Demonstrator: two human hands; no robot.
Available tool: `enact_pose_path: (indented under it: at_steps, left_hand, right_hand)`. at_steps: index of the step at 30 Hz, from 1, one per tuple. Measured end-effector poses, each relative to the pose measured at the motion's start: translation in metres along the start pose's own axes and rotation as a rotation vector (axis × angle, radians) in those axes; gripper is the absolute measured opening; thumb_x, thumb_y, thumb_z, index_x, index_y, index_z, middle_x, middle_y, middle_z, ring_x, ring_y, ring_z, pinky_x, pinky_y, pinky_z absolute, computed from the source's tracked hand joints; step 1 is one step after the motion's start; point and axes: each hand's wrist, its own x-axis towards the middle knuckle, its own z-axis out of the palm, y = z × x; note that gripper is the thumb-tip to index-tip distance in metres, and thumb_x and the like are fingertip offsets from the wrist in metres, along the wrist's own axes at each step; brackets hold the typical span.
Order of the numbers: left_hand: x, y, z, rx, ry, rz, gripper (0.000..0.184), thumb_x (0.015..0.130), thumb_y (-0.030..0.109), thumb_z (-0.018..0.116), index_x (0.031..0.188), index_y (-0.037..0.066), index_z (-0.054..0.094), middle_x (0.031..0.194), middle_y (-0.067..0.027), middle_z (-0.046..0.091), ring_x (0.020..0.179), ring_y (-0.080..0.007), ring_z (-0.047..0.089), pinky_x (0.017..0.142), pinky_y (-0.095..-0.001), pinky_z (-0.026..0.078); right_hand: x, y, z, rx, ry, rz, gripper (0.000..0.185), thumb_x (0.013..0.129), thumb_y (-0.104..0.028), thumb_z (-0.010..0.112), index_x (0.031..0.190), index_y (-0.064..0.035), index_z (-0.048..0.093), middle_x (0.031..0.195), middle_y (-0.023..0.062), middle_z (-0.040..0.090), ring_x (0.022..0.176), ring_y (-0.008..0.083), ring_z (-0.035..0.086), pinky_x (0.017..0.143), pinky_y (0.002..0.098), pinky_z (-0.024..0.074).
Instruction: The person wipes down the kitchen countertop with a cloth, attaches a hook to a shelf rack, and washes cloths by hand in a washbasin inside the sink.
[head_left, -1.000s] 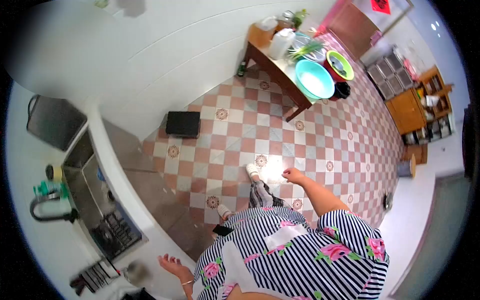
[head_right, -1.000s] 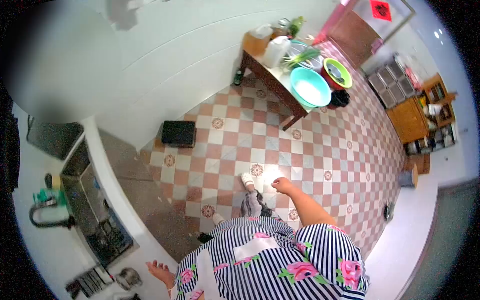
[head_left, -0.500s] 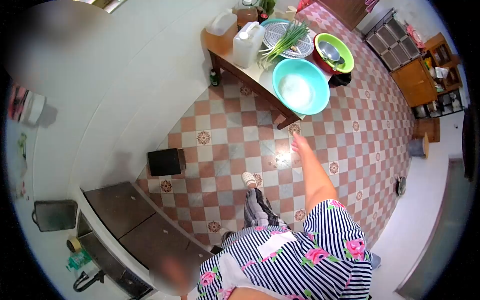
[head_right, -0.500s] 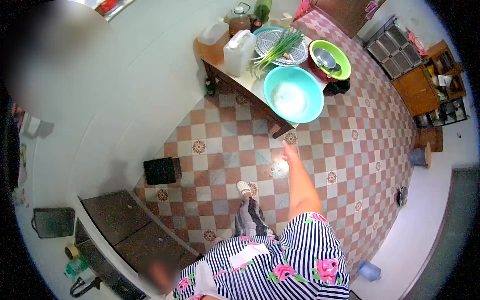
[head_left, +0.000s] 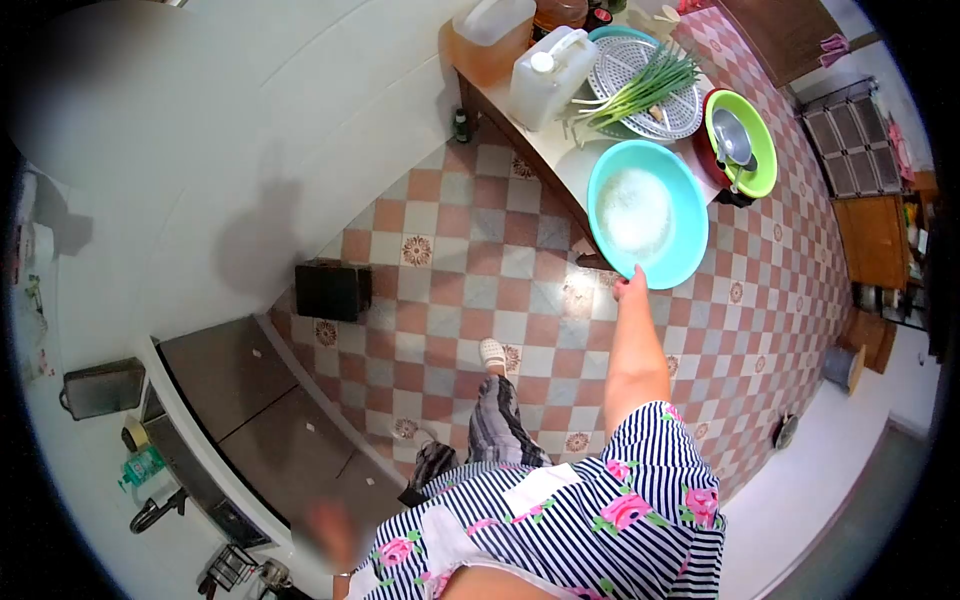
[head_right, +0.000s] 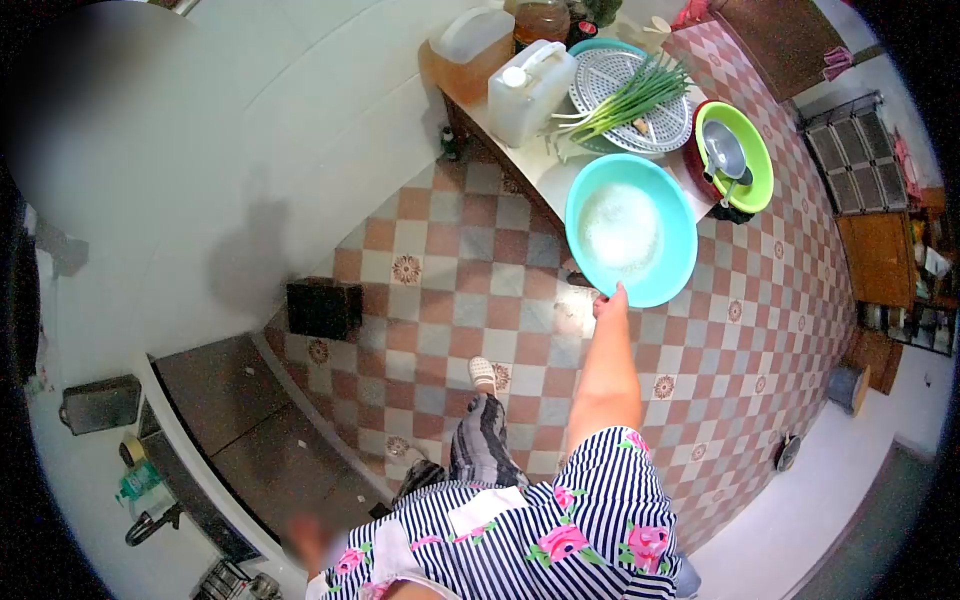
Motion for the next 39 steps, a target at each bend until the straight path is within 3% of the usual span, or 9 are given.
enact_pose_path:
  at_steps: [5,9,13,15,18,19,21,34,39]
  left_hand:
    - [0.002,0.01,-0.014,-0.024,-0.001,-0.005,0.025,0.085,0.028,0.052,0.104,0.011,0.053,0.092,-0.0055,0.055,0.087,-0.0196,0.054,0.078,-0.0367,0.045]
    - [-0.008,0.002,-0.01,-0.071,-0.047,-0.013,0.023,0.084,0.028,0.055,0.101,0.012,0.054,0.087,-0.0041,0.055,0.082,-0.0189,0.056,0.074,-0.0361,0.047]
    - [-0.03,-0.044,0.045,-0.414,-0.13,0.01,0.035,0.086,0.016,0.05,0.119,0.004,0.046,0.113,-0.0128,0.05,0.106,-0.027,0.046,0.094,-0.04,0.035]
    - [-0.038,-0.064,0.089,-0.658,0.115,0.003,0.031,0.083,0.014,0.055,0.113,0.007,0.049,0.094,-0.0041,0.056,0.084,-0.0201,0.056,0.08,-0.0369,0.046]
    - [-0.042,-0.062,0.129,-1.02,0.085,-0.215,0.041,0.085,0.014,0.055,0.123,0.006,0.042,0.106,-0.0061,0.053,0.082,-0.0158,0.056,0.074,-0.0307,0.047]
    - [-0.038,-0.062,0.127,-0.884,0.155,-0.128,0.043,0.086,0.016,0.056,0.125,0.007,0.04,0.11,-0.0068,0.052,0.081,-0.014,0.055,0.071,-0.0285,0.046]
    - [-0.03,-0.061,0.108,-1.67,-0.167,-0.705,0.042,0.088,0.02,0.053,0.126,0.009,0.042,0.111,-0.0085,0.05,0.087,-0.0173,0.055,0.074,-0.0326,0.045]
    - [0.018,-0.237,0.068,-2.238,-0.157,-0.607,0.073,0.083,0.039,0.06,0.136,0.005,0.024,0.121,-0.0163,0.05,0.097,-0.0215,0.056,0.076,-0.0379,0.048]
    - [0.015,-0.29,0.116,-2.372,0.223,-0.594,0.057,0.085,0.03,0.057,0.128,-0.002,0.037,0.118,-0.0165,0.052,0.101,-0.0259,0.055,0.082,-0.0362,0.048]
  right_hand:
    - [-0.018,0.01,-0.05,-0.325,-0.08,0.04,0.019,0.074,-0.011,0.053,0.088,-0.017,0.041,0.063,0.0034,0.04,0.044,0.0158,0.036,0.033,0.0247,0.0215]
    - [-0.057,0.036,-0.093,-0.344,-0.166,-0.174,0.022,0.073,-0.013,0.054,0.094,-0.0153,0.046,0.076,0.0031,0.049,0.052,0.0149,0.042,0.034,0.0238,0.0228]
    - [-0.094,0.052,-0.136,-0.562,-0.235,-0.185,0.028,0.072,-0.014,0.055,0.099,-0.0131,0.048,0.086,0.0011,0.052,0.063,0.0123,0.046,0.037,0.0227,0.0254]
    - [-0.127,0.077,-0.154,-0.667,-0.244,-0.182,0.029,0.072,-0.016,0.056,0.1,-0.0132,0.048,0.087,0.0011,0.052,0.063,0.0128,0.047,0.037,0.0223,0.026]
    - [-0.161,0.111,-0.161,-0.863,-0.346,-0.183,0.024,0.072,-0.016,0.057,0.094,-0.0106,0.049,0.08,0.0017,0.052,0.057,0.0127,0.046,0.036,0.0228,0.0266]
    - [-0.18,0.127,-0.159,-0.936,-0.391,-0.172,0.021,0.072,-0.015,0.057,0.09,-0.0092,0.05,0.078,0.0015,0.052,0.055,0.0121,0.046,0.036,0.0228,0.027]
    - [-0.214,0.165,-0.157,-1.066,-0.503,-0.176,0.018,0.072,-0.015,0.057,0.087,-0.0079,0.05,0.075,0.0017,0.052,0.052,0.0121,0.046,0.035,0.022,0.0277]
    - [-0.552,0.468,-0.166,-1.659,-1.222,-0.18,0.014,0.076,-0.012,0.052,0.087,-0.0062,0.047,0.069,0.0025,0.044,0.049,0.0109,0.036,0.043,0.0256,0.0276]
    - [-0.636,0.558,-0.195,-1.867,-1.388,-0.217,0.023,0.076,-0.015,0.054,0.094,-0.0022,0.048,0.072,0.0035,0.045,0.052,0.0105,0.037,0.045,0.0255,0.03]
